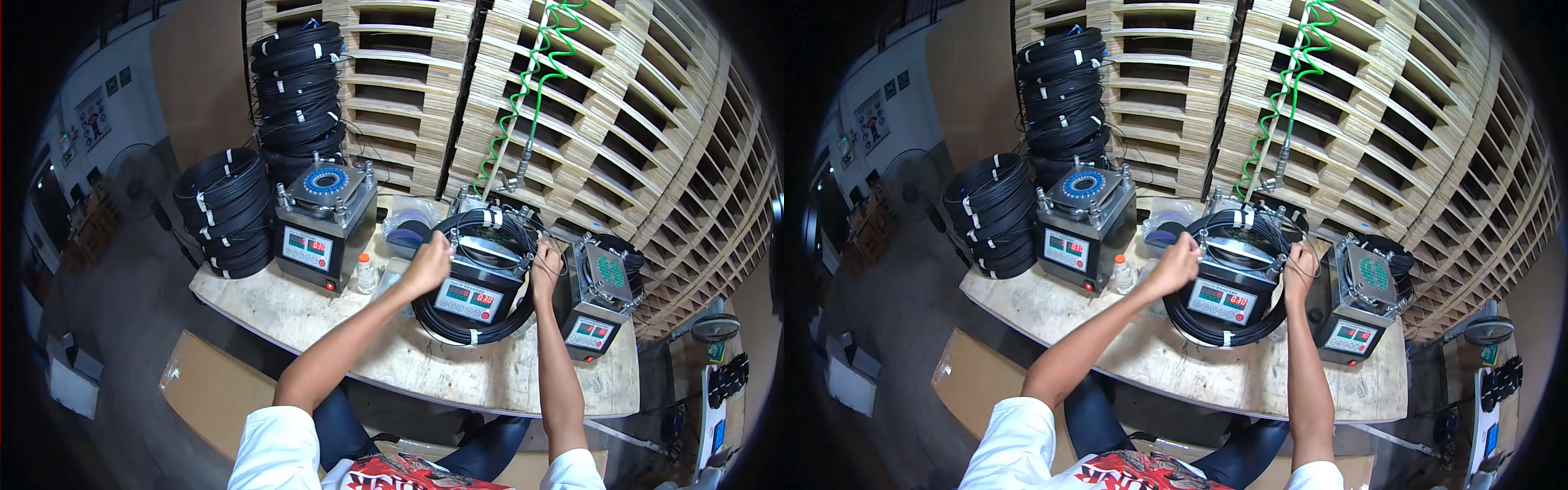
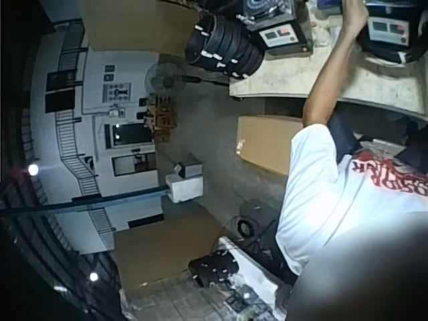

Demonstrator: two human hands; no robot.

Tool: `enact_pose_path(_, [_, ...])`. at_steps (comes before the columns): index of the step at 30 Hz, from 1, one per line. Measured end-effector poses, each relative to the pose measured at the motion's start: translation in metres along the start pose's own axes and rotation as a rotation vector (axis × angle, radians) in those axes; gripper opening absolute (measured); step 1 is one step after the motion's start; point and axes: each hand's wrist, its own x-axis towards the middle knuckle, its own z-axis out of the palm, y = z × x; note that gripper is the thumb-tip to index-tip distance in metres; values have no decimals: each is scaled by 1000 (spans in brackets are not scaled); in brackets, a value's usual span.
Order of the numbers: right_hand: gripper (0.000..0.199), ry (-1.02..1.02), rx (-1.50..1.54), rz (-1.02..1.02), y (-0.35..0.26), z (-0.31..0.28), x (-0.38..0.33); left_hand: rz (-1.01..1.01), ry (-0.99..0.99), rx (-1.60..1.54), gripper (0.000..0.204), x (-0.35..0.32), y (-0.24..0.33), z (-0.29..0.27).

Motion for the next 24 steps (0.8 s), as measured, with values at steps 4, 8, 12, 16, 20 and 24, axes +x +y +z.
enact_pose_path(4, [41,-24,23,20,-11,-4,-3,-164,-119,-352,13,-3,16,19])
enact_pose_path(8, [39,9,10,39,-15,-2,-11,-204,-38,-462,13,-2,11,27])
enact_pose_path(12, [35,35,25,53,-5,-5,-14,10,140,-87,32,-1,24,27])
enact_pose_path(16, [25,65,52,-1,16,-18,-28,-147,76,235,43,6,48,16])
enact_pose_path(20, [23,75,-114,31,-22,-34,-61,191,284,401,51,-1,16,-12])
enact_pose_path(24, [19,-32,219,171,-25,-43,-61,152,217,387,93,23,-12,-8])
